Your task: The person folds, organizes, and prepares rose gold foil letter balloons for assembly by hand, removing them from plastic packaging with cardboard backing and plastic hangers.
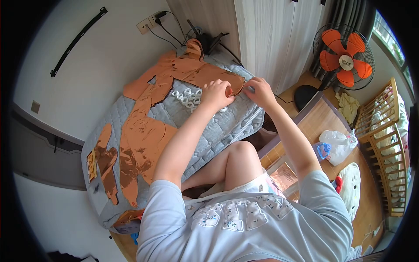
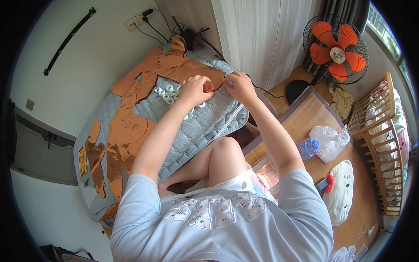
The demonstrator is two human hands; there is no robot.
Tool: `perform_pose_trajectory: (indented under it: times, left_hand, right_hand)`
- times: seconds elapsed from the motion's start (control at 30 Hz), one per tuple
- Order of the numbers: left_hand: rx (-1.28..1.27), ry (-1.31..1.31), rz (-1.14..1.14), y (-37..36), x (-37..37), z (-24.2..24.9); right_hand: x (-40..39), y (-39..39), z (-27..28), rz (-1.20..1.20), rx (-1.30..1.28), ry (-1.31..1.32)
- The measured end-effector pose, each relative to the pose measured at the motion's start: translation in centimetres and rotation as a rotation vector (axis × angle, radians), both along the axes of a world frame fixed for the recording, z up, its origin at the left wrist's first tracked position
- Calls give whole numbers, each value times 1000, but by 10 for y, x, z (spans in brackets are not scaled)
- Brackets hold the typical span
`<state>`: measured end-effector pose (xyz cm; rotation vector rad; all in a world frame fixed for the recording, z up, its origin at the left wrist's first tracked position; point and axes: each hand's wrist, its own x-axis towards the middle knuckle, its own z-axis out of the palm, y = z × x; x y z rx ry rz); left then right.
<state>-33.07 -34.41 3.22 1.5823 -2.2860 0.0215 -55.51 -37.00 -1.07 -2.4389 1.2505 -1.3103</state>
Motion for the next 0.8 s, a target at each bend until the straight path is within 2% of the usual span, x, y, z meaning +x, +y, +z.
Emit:
perform_pose_trajectory:
  times: [0.13,0.23,0.3,0.53,0.6,0.73,0.8]
  left_hand:
    - [65,-18,11,-6,-2,3]
    - [182,46,11,-12,0,6]
    - [205,84,-3,-13,4,8]
    - [256,204,-43,-18,10,3]
    - [191,144,-75,-14,11,4]
    - [110,69,-138,-10,13,9]
    - [141,125,-131,-15,14,8]
  right_hand:
    - [0,5,4,11,-15,144]
    - [2,1,8,26,-118,251]
    - [2,-7,9,58,-249,434]
    - [1,-17,11,175,-367,472]
    - [2,-18,13,199,-397,497]
    - [7,-18,20,192,-415,475]
    - [9,-18,21,116,-372,462]
